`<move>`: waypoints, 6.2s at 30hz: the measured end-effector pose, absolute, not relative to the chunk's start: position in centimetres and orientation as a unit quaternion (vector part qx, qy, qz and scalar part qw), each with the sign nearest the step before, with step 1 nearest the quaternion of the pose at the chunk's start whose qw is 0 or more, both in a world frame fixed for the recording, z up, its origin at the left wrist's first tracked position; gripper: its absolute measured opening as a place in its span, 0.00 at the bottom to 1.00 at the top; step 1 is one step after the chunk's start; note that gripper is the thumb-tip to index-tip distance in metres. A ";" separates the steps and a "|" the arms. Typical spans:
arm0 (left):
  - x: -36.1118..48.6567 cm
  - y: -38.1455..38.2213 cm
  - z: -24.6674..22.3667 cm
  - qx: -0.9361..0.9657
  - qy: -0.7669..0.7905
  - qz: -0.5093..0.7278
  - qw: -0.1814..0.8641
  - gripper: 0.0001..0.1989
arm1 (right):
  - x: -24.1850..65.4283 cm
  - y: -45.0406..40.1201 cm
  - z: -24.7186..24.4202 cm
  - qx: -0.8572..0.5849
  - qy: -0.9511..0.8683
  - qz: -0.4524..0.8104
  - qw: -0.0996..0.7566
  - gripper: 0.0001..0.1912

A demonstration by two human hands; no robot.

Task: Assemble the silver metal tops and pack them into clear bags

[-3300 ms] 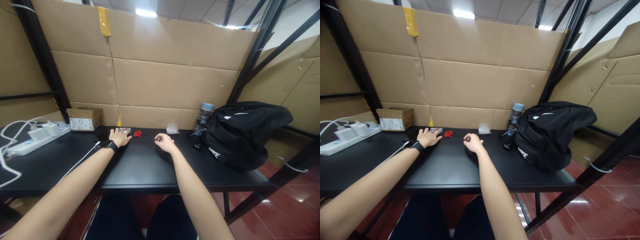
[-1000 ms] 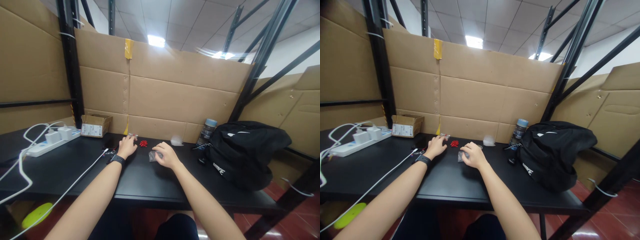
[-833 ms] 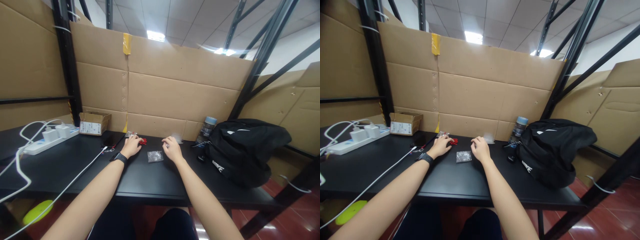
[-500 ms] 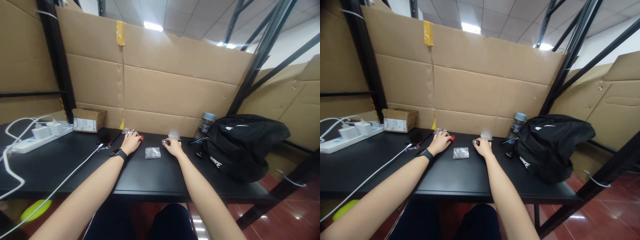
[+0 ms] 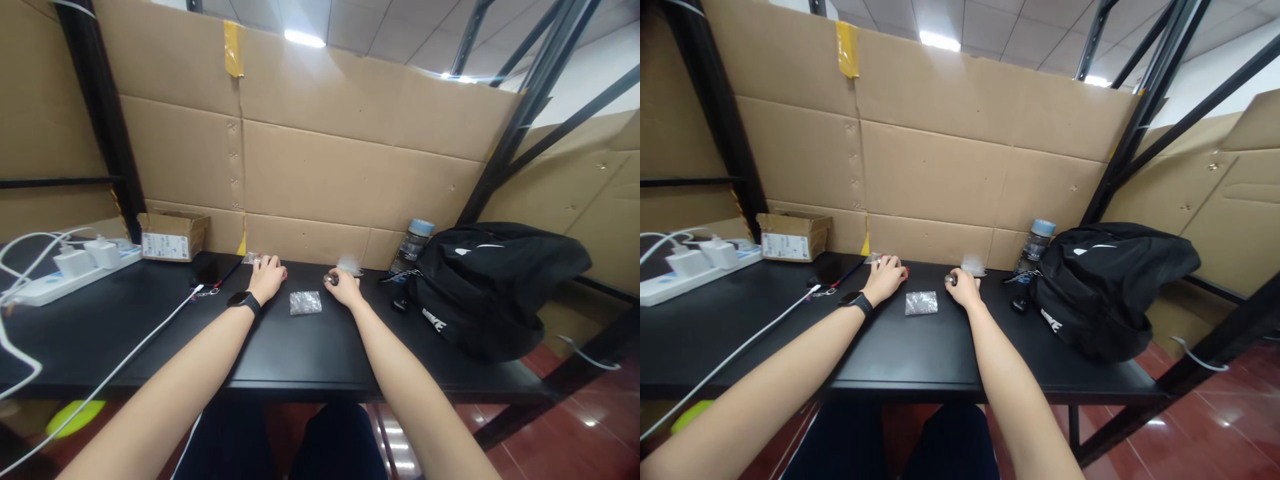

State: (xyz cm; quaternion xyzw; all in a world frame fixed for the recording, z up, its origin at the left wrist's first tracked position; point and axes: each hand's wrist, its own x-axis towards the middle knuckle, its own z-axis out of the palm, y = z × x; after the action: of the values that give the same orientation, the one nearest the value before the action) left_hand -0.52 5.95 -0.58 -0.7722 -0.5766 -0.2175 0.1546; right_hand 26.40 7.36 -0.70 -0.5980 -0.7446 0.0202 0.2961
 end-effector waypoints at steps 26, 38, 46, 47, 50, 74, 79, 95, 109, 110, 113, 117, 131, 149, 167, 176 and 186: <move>1.5 3.3 0.9 -0.760 -0.488 -0.426 -0.055 0.07 | 27.3 7.8 -0.9 -0.509 -0.704 0.115 0.481 0.19; 2.7 1.5 2.2 -0.729 -0.398 -0.537 -0.148 0.14 | 24.1 2.6 2.1 -0.300 -0.685 0.358 0.559 0.23; 2.5 1.5 2.5 -0.761 -0.428 -0.474 -0.112 0.10 | 23.4 1.9 2.2 -0.303 -0.673 0.393 0.548 0.23; 2.4 1.5 2.6 -0.767 -0.438 -0.461 -0.090 0.09 | 23.5 2.0 2.2 -0.306 -0.669 0.394 0.551 0.22; 2.4 1.3 2.9 -0.775 -0.462 -0.429 -0.039 0.09 | 23.7 2.1 2.2 -0.305 -0.662 0.400 0.556 0.21; 2.4 1.5 2.4 -0.752 -0.407 -0.503 -0.127 0.09 | 23.3 1.4 2.4 -0.304 -0.678 0.403 0.534 0.21; 2.3 1.4 2.5 -0.746 -0.419 -0.505 -0.119 0.09 | 23.2 1.4 2.3 -0.299 -0.680 0.404 0.535 0.22; 3.5 0.3 2.7 -0.773 -0.430 -0.463 -0.054 0.06 | 22.6 1.0 2.3 -0.283 -0.678 0.406 0.544 0.22; 3.8 0.3 2.7 -0.753 -0.441 -0.487 -0.022 0.05 | 22.3 1.1 2.2 -0.282 -0.685 0.382 0.552 0.17; 3.8 0.2 2.8 -0.747 -0.446 -0.493 -0.016 0.05 | 22.3 1.2 2.2 -0.286 -0.686 0.378 0.552 0.15; 3.7 0.2 3.0 -0.739 -0.444 -0.506 -0.017 0.04 | 22.4 1.5 2.1 -0.306 -0.704 0.339 0.544 0.13; 3.4 0.2 3.1 -0.752 -0.413 -0.514 -0.026 0.05 | 22.5 1.6 2.1 -0.323 -0.737 0.276 0.525 0.11; 3.5 0.1 2.5 -0.799 -0.443 -0.404 -0.049 0.14 | 23.3 0.9 3.2 -0.340 -0.784 0.125 0.503 0.06; 0.9 2.3 1.4 -0.863 -0.412 -0.254 -0.147 0.23 | 30.5 3.2 2.6 -0.492 -0.826 0.062 0.266 0.04; 3.7 -2.1 3.9 -0.925 -0.274 -0.239 -0.108 0.30 | 28.5 5.3 0.5 -0.580 -0.771 -0.005 0.262 0.15; -1.3 0.6 4.5 -0.909 -0.372 -0.151 -0.109 0.19 | 28.1 5.7 0.5 -0.566 -0.791 0.007 0.233 0.13; -2.0 0.6 3.3 -0.878 -0.455 -0.078 -0.125 0.19 | 27.2 6.6 -0.2 -0.579 -0.773 -0.002 0.260 0.07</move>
State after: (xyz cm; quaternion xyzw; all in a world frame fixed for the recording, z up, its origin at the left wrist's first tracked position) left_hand -2.01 0.61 3.27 -0.8783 -0.4548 -0.0784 -0.1249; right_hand 27.20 6.55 -0.19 -0.5791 -0.7726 -0.0023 0.2602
